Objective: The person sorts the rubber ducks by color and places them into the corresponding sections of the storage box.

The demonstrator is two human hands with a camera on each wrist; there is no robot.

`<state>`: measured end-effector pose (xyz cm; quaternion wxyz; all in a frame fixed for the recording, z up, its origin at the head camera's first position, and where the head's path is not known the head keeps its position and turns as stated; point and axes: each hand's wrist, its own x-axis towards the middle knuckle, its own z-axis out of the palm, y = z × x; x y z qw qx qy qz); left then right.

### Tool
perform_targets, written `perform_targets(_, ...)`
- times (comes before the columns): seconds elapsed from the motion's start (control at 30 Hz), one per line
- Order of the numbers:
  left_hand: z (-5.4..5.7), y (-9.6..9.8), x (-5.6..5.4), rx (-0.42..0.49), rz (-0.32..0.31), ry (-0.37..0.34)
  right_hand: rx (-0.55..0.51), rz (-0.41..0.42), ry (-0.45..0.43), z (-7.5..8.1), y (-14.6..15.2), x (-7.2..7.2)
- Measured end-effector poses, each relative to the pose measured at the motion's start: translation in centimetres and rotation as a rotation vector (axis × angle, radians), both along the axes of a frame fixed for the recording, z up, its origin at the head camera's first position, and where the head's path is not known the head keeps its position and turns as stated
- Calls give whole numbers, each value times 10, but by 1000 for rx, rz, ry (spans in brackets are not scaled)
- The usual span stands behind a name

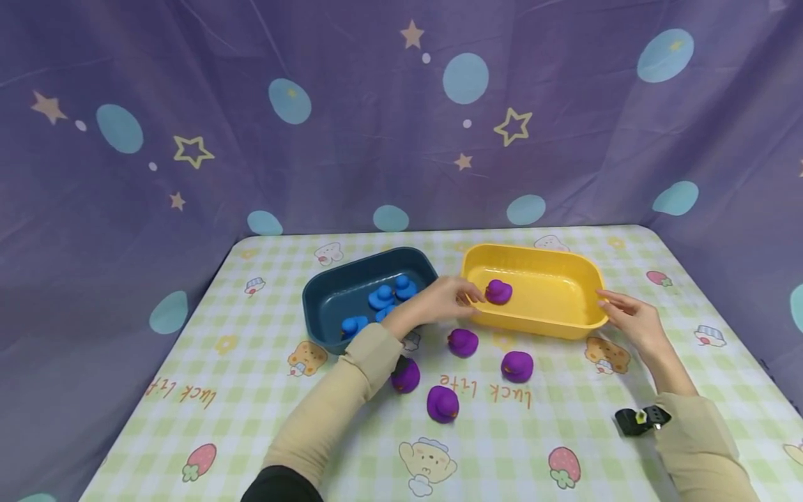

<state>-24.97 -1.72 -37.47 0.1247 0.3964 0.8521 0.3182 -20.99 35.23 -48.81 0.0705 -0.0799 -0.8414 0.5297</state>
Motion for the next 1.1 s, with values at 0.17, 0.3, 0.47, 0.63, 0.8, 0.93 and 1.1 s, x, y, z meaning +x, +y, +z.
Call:
perform_targets(0.17, 0, -7, 8, -17, 5, -32, 2, 6, 6, 0, 0, 0)
perform_targets(0.3, -1, -11, 13, -37, -2, -54, 4, 2, 2, 0, 0, 0)
perform_targets(0.47, -1, -17, 21, -70, -22, -79, 21, -10, -10, -1, 1, -1)
perform_targets(0.63, -1, -23, 29, -89, -51, -105, 30, -15, -12, -3, 2, -2)
perform_targets(0.8, -6, -27, 35, -114, -90, -113, 49, -20, -23, -3, 2, -3)
perform_targets(0.93, -10, -29, 38, -116, -114, -128, 50, -19, -23, -3, 2, -2)
perform_targets(1.1, -11, -32, 41, -140, -134, -155, 40, -19, -24, -1, 1, -1)
